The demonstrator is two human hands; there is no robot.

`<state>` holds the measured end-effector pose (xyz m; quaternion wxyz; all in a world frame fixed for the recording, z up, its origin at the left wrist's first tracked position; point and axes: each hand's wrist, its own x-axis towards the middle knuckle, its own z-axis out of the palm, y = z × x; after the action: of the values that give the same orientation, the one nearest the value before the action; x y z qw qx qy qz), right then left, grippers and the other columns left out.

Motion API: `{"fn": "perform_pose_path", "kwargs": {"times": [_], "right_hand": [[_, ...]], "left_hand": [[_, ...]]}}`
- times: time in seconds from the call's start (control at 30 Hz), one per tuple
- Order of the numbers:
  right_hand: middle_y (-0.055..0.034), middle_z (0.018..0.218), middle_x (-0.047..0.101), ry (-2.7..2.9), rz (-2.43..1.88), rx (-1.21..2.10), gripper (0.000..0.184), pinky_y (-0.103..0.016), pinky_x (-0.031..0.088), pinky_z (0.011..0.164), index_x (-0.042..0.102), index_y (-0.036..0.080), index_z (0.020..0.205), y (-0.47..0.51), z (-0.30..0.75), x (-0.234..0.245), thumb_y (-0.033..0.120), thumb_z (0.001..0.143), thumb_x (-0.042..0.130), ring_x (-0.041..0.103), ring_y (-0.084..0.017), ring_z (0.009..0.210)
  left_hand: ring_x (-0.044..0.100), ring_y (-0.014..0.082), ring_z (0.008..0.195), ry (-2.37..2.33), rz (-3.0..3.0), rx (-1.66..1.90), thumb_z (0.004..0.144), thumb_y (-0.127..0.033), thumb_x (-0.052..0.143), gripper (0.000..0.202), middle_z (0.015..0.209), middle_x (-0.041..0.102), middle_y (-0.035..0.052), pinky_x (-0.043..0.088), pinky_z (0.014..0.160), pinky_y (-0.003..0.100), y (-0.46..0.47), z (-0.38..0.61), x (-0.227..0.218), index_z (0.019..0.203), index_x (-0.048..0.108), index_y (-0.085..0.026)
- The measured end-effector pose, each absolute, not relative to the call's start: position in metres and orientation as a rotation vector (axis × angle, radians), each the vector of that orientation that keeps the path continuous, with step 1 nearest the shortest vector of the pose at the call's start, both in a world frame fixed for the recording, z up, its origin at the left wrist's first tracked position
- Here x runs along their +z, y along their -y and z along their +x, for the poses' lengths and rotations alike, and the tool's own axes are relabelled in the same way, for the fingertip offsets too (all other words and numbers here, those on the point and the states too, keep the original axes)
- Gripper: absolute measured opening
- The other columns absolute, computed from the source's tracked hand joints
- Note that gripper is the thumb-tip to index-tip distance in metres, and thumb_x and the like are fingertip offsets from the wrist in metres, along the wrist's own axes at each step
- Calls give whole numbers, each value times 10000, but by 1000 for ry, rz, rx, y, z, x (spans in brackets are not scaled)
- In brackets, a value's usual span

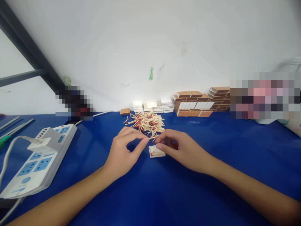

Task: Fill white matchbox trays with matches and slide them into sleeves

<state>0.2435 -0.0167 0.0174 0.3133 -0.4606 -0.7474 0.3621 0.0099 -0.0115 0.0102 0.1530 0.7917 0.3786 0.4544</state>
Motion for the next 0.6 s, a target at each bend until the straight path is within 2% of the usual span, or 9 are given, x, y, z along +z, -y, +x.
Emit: {"fn": "perform_pose_path", "kwargs": {"times": [0.13,0.27,0.4,0.53,0.6], "right_hand": [[-25,881,711,1677,-1055,1238,306,-288,491,694,730,201,926,21,233,22,506,908,741,611,-158,781],[-30,886,706,1645,-1014,1239,306,-277,509,679,712,206,891,29,226,25,510,926,727,631,-159,797],[-44,903,677,1898,-1027,915,224,-274,493,643,705,218,920,31,232,27,414,1004,638,596,-152,769],[-62,957,653,2200,-992,472,115,-308,496,724,684,211,974,24,246,24,256,1021,590,597,-171,832],[-69,979,648,2309,-999,386,104,-322,489,764,689,206,986,21,251,22,215,1016,590,607,-189,889]], "left_hand": [[669,175,883,-1043,2072,1216,971,-301,723,97,905,740,13,535,796,329,19,16,10,939,803,-255],[655,170,889,-985,2117,1136,966,-303,733,84,924,725,12,532,801,331,25,18,10,956,811,-273],[632,194,938,-989,2306,1138,961,-320,739,92,976,718,34,532,847,365,25,17,10,1000,789,-253],[603,267,1045,-1113,2510,965,864,-447,824,445,1118,698,84,525,949,469,18,14,8,1231,716,-219],[595,284,1072,-1141,2548,864,826,-471,847,510,1153,685,91,520,973,494,15,13,7,1239,705,-208]]}}
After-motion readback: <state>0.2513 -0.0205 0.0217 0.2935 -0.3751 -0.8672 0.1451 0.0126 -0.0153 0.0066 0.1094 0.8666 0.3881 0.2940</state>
